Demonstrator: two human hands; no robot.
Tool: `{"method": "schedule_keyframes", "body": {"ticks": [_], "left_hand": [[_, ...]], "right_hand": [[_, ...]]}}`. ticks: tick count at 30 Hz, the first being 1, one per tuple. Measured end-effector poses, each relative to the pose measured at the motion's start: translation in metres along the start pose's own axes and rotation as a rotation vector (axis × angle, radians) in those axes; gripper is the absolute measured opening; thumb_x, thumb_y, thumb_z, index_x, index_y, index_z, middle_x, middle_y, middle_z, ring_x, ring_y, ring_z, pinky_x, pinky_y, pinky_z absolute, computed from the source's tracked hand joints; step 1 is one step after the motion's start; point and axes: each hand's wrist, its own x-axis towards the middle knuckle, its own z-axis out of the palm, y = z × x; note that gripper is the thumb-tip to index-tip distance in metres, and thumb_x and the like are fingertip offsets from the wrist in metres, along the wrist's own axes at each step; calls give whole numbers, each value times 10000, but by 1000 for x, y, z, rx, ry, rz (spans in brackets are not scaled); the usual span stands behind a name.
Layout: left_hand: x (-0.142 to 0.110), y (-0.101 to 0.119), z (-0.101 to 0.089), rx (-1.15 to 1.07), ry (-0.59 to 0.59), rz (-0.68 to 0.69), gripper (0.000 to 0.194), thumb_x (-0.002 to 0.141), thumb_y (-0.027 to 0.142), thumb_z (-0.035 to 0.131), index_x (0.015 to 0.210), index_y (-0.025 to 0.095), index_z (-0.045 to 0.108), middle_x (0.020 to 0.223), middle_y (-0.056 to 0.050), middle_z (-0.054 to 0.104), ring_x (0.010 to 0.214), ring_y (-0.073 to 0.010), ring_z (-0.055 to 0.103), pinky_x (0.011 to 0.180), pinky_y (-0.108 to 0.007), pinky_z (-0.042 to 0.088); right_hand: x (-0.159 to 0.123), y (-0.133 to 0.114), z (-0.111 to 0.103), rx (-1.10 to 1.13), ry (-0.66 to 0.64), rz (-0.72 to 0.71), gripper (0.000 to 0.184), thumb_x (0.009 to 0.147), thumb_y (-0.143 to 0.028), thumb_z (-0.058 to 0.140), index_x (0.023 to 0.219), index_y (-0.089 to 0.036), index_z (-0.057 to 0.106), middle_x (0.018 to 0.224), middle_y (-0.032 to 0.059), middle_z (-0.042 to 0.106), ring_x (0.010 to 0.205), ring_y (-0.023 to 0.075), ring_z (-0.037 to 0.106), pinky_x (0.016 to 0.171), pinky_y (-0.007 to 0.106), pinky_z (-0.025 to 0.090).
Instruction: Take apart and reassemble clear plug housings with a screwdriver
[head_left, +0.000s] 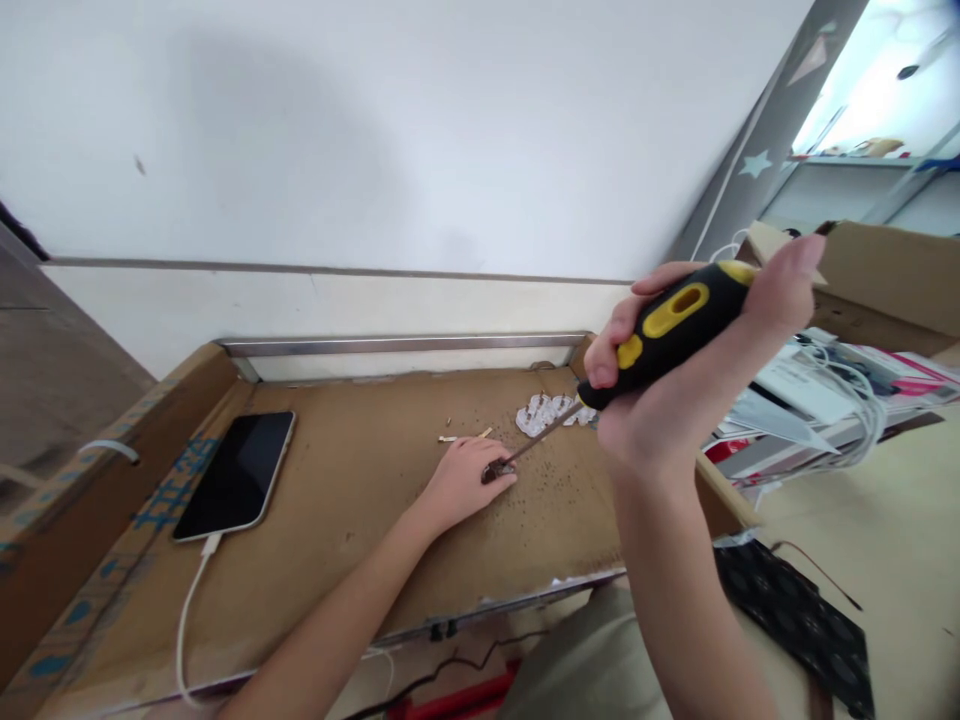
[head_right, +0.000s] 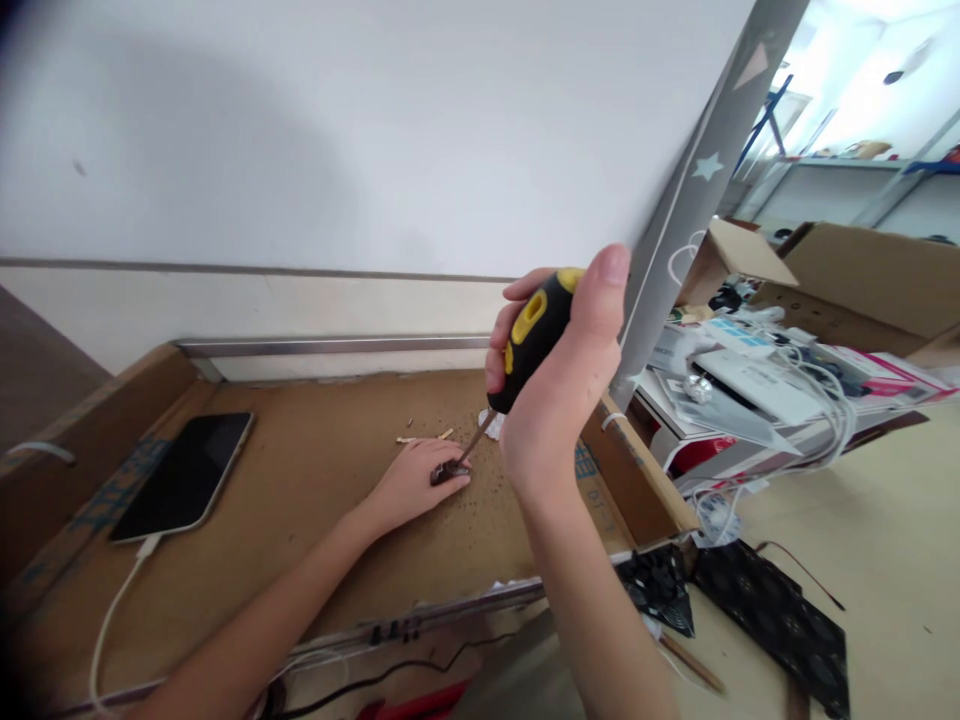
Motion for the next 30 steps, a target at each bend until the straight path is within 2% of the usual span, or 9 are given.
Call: {"method": "schedule_keyframes", "body": {"ticks": [6,13,21,26,30], "left_hand": [[0,-1,1,2,4,-11,137,816,335,614,925,252,631,1051,10,664,1073,-215,559,954,-370,362],[0,0,0,-6,4,6,105,823,318,605,901,252,629,1007,27,667,1050,-204,564,947,-358,365],[-1,0,0,-3,4,0,130,819,328,615,925,253,625,1033,22,664,1056,-217,562,945,-370,363],[0,0,-1,-2,-3,4,124,823,328,607,913,246,634,1025,15,667,1058,-217,561,935,-370,370],[-1,-1,0,1,8,6,145,829,342,595,930,247,638,1055,3,661,1067,-216,555,950,-370,368]], "right_hand": [[-4,2,0,3,-32,-10,536,787,-680,373,639,-177,482,485,-23,429,320,75,376,296,209,244],[-5,-3,2,15,18,-36,570,778,-705,340,623,-178,487,455,-21,413,295,79,356,272,209,212],[-10,-1,2,21,-9,-13,507,778,-652,415,636,-175,512,466,-19,437,313,79,368,290,213,231],[-5,0,1,53,-4,-23,540,807,-651,337,625,-175,514,453,-16,419,297,78,356,276,212,215],[-7,0,0,71,-20,-23,501,796,-631,405,632,-174,524,472,-12,429,317,78,377,287,212,237]]}}
